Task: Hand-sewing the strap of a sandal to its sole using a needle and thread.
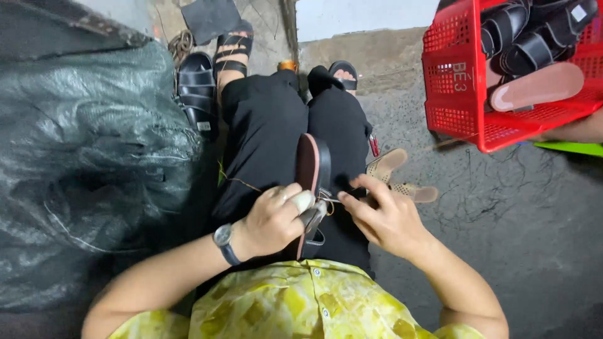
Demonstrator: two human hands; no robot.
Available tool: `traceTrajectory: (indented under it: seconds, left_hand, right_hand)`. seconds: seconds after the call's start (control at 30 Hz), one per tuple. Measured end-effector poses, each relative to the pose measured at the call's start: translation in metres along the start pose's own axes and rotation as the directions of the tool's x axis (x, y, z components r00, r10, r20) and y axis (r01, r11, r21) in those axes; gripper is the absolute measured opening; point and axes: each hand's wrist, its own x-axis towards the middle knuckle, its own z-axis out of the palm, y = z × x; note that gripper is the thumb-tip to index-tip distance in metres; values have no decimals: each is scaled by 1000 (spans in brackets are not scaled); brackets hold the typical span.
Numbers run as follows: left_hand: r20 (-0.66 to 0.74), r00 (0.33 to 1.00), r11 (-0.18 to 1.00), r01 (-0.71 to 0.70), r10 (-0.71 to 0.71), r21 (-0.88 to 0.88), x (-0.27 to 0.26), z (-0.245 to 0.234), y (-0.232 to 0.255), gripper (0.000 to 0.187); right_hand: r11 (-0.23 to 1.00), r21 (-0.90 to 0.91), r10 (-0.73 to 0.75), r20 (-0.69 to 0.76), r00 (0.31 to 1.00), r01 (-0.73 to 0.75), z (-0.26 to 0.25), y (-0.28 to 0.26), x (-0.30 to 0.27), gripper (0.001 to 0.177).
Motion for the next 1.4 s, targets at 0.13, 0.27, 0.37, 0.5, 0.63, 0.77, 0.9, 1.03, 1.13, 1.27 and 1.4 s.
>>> traceTrajectory:
  seconds: [0.13,0.27,0.37,0.5,0.63,0.77,0.9,1.03,1.13,1.27,1.4]
  left_hand:
    - [-48,998,999,-38,37,-20,-8,-5,3,15]
    - [136,982,978,153,-134,-142,-10,-22,5,19]
    - [149,952,920,299,-268,-255,2,-29,5,18]
    - [276,896,937,323,-348,131,6,-39,-6,47]
    - [496,748,893,418,-441,165,-1,-43,-1,32]
    - [502,670,437,740,-547,-511,22,-44,-2,27]
    - [480,603,162,714,-638,-681,49,-50,-9,24]
    - [503,631,142,695,-590,-705,78,-35,-43,39]
    - [432,578,15,609,-692,-793,93,-17,-85,46]
    - [364,671,135,569,-645,-811,74,-33,-125,49]
    - [202,782,749,436,-589,498,50,-71,-105,41]
  right_hand:
    - [997,67,-43,-35,998,45,10,5,-7,21]
    - [870,-350,142,-494,858,-346,-79,40,-33,41]
    - [784,-369,388,-338,858,-500,-100,51,-33,31]
    - [607,-454,692,-102,715,-653,-119,65,-28,22]
    - [747,-188,665,194,721,-638,-68,32,-9,34]
    - [864,456,179,120,976,-215,15,-5,-5,51]
    - [644,638,404,185,896,-423,16,-18,-14,17]
    - [656,699,345,56,937,-284,10,-13,8,10]
    - [763,621,250,-23,968,-182,24,-4,24,12]
    - [927,349,140,11,990,-135,13,-3,27,15]
    - [998,-25,64,-33,997,-65,12,-1,22,19]
